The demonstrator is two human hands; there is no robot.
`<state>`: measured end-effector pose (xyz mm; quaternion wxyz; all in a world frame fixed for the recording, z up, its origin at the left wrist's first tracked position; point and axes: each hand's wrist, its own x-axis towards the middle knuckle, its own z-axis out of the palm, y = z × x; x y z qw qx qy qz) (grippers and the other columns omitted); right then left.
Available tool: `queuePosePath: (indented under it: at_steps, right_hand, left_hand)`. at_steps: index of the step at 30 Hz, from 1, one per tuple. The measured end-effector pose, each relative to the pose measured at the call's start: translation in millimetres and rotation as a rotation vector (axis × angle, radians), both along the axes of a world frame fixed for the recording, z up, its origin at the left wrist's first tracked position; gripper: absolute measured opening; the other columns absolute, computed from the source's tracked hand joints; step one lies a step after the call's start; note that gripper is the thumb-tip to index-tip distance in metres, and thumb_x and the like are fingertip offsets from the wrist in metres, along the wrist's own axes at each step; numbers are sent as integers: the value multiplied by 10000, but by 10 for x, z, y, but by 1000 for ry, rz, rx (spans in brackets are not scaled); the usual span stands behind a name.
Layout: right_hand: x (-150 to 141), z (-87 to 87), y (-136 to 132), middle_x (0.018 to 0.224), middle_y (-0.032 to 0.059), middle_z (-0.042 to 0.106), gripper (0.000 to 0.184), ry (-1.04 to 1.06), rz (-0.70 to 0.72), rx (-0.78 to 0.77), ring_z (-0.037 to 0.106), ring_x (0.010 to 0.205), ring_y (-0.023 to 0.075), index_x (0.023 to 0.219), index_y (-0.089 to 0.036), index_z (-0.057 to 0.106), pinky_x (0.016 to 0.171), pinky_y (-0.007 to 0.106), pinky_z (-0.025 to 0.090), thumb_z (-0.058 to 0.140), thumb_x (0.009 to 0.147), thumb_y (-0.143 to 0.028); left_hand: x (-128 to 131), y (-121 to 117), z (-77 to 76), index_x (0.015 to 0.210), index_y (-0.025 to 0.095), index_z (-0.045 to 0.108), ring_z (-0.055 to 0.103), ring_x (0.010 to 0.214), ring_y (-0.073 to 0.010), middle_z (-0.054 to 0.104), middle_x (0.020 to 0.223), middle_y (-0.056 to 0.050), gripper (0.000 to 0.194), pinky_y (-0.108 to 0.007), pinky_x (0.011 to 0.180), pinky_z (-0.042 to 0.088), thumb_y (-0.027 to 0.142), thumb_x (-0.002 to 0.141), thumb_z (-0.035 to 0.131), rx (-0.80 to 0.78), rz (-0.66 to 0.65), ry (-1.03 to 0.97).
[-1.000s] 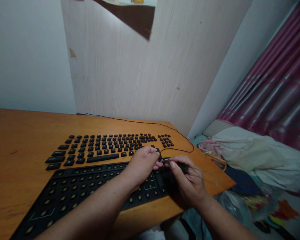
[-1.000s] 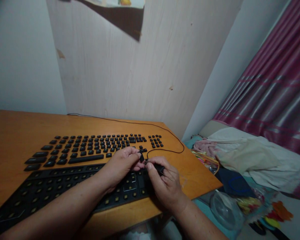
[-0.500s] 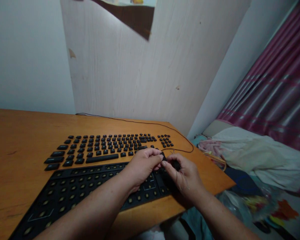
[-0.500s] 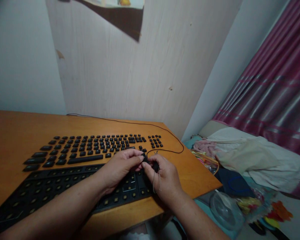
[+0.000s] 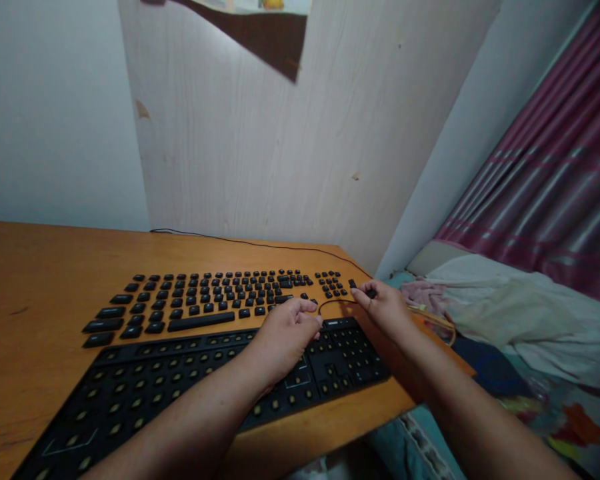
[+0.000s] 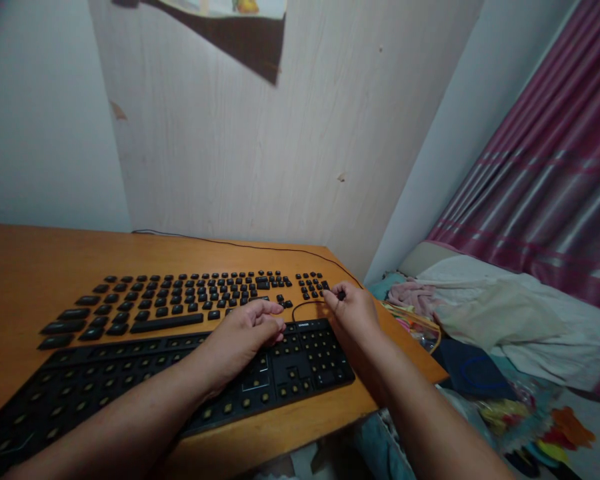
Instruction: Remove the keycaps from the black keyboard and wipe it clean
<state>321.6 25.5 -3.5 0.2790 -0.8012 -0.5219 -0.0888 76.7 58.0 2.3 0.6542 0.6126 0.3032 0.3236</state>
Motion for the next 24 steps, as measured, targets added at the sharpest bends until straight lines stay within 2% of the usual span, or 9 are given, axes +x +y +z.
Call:
queuePosePath:
  at_steps: [4, 8, 15, 24]
  right_hand:
    - [463, -53, 279, 632, 33, 651, 270, -10, -94, -102, 558, 590, 165, 682, -200, 642, 523, 255, 319, 584, 799, -436]
    - [672, -145, 453, 596, 34, 645, 276, 0, -135, -210, 542, 540, 163, 623, -212, 642, 493, 260, 296, 629, 742, -461]
    - [776, -254, 650, 678, 64, 689, 291, 1, -149, -295, 610, 632, 178, 660, -204, 685, 530, 243, 349, 617, 748, -472]
    - [773, -305, 687, 751, 71, 703, 311, -26, -170, -295, 616, 666, 188, 706, -213, 674, 551, 253, 352, 611, 752, -514]
  left_hand:
    - [-17, -36, 56, 1050, 144, 597, 592, 707, -153, 624, 735, 6, 332, -261, 678, 425, 328, 775, 617, 53, 15, 52]
    - [-24, -44, 62, 1014, 149, 609, 527, 638, -133, 571, 688, 30, 309, -242, 607, 380, 314, 752, 613, 86, 16, 96]
    - [-11, -25, -6, 974, 157, 605, 548, 690, -149, 611, 747, -7, 283, -249, 632, 398, 350, 767, 598, 97, -3, 87]
    - [-11, -26, -50, 937, 175, 614, 565, 670, -148, 639, 735, -12, 245, -245, 619, 401, 346, 761, 620, 83, -19, 70]
